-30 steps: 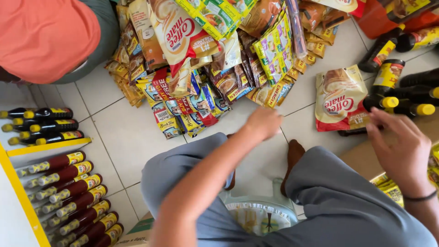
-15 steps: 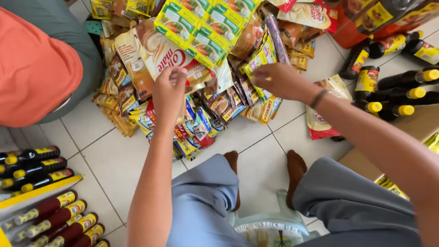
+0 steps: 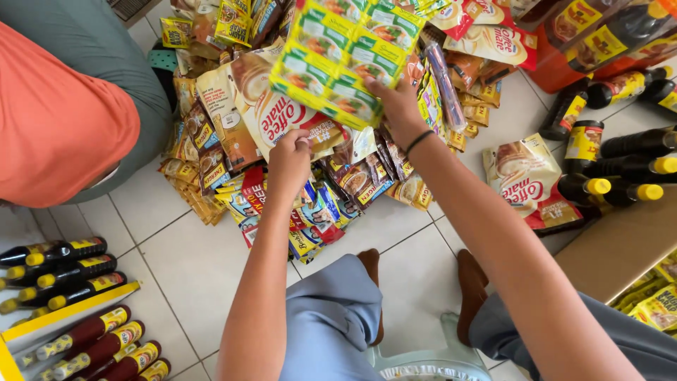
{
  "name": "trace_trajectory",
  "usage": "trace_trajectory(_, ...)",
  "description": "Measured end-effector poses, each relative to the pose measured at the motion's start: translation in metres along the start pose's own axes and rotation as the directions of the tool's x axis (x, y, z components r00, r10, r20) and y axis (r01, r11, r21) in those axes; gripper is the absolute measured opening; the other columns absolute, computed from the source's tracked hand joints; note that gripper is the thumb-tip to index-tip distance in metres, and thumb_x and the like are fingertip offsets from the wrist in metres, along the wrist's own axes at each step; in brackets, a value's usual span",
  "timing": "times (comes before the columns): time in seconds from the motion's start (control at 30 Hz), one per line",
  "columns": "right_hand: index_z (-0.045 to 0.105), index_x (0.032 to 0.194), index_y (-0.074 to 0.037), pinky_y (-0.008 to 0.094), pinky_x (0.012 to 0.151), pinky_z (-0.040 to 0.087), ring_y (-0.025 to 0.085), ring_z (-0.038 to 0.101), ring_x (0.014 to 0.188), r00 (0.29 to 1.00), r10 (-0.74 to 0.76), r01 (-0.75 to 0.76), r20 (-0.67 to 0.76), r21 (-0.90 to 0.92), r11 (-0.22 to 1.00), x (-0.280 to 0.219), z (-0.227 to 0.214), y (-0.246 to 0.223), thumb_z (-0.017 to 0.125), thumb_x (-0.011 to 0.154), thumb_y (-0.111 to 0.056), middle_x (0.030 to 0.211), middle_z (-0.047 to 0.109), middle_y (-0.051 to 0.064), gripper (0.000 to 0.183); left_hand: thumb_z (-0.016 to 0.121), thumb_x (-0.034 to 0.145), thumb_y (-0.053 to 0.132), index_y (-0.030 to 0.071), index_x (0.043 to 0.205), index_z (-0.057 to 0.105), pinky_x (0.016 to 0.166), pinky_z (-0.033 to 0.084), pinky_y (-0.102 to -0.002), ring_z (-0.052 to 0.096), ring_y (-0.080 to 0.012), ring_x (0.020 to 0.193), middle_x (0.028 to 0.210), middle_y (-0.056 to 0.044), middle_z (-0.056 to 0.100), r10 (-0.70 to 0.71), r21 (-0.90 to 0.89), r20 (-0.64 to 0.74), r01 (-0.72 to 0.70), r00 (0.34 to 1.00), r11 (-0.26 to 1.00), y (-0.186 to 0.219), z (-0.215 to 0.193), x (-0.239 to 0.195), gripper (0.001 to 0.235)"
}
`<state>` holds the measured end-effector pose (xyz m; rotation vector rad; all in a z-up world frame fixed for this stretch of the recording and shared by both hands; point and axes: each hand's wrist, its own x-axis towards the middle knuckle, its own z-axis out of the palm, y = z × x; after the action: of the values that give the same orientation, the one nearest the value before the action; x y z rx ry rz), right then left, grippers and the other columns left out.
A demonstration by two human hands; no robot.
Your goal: Sorting various grocery products from a pile on the floor into a cardboard box.
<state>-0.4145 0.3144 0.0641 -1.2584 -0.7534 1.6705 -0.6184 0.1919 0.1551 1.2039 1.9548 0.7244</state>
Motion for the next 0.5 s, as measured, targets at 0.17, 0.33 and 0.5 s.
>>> trace_trajectory(0.17, 0.067, 0.118, -0.009, 0.036, 0.075, 0.063, 0.015, 0.076, 0.085, 0.993, 0.118, -0.118, -0.019, 0.028, 0.993, -0.03, -0.051, -0.017, 0.071, 0.095, -0.023, 0.106, 0.075, 0.003, 0.028, 0.056, 0.098, 0.029, 0.006, 0.118, 0.07, 0.088, 0.055, -0.038, 0.074, -0.0274, 0.1, 0.109, -0.014, 0.077, 0.063, 0.053, -0.023, -0.062, 0.998, 0.997, -0.004, 0.013, 0.004, 0.033)
trace_trajectory(0.33, 0.061, 0.12, -0.018, 0.038, 0.074, 0.063, 0.013, 0.072, 0.092, 0.97, 0.232, -0.231, -0.079, 0.017, 0.973, -0.054, -0.094, -0.014, 0.067, 0.095, -0.024, 0.109, 0.071, -0.003, 0.026, 0.059, 0.097, 0.039, 0.007, 0.118, 0.07, 0.09, 0.055, -0.039, 0.074, -0.029, 0.105, 0.112, -0.014, 0.076, 0.094, 0.084, 0.036, -0.096, 0.995, 0.992, 0.02, 0.02, -0.006, 0.039)
trace_trajectory(0.5, 0.063, 0.122, -0.013, 0.037, 0.079, 0.06, 0.016, 0.07, 0.097, 0.971, 0.175, -0.192, -0.165, -0.092, 0.977, -0.04, -0.178, 0.015, 0.068, 0.1, -0.023, 0.111, 0.07, 0.0, 0.025, 0.059, 0.097, 0.039, 0.004, 0.121, 0.067, 0.091, 0.055, -0.04, 0.072, -0.0314, 0.106, 0.117, -0.016, 0.074, 0.121, 0.17, 0.086, -0.134, 0.989, 0.976, 0.015, 0.024, -0.003, 0.043)
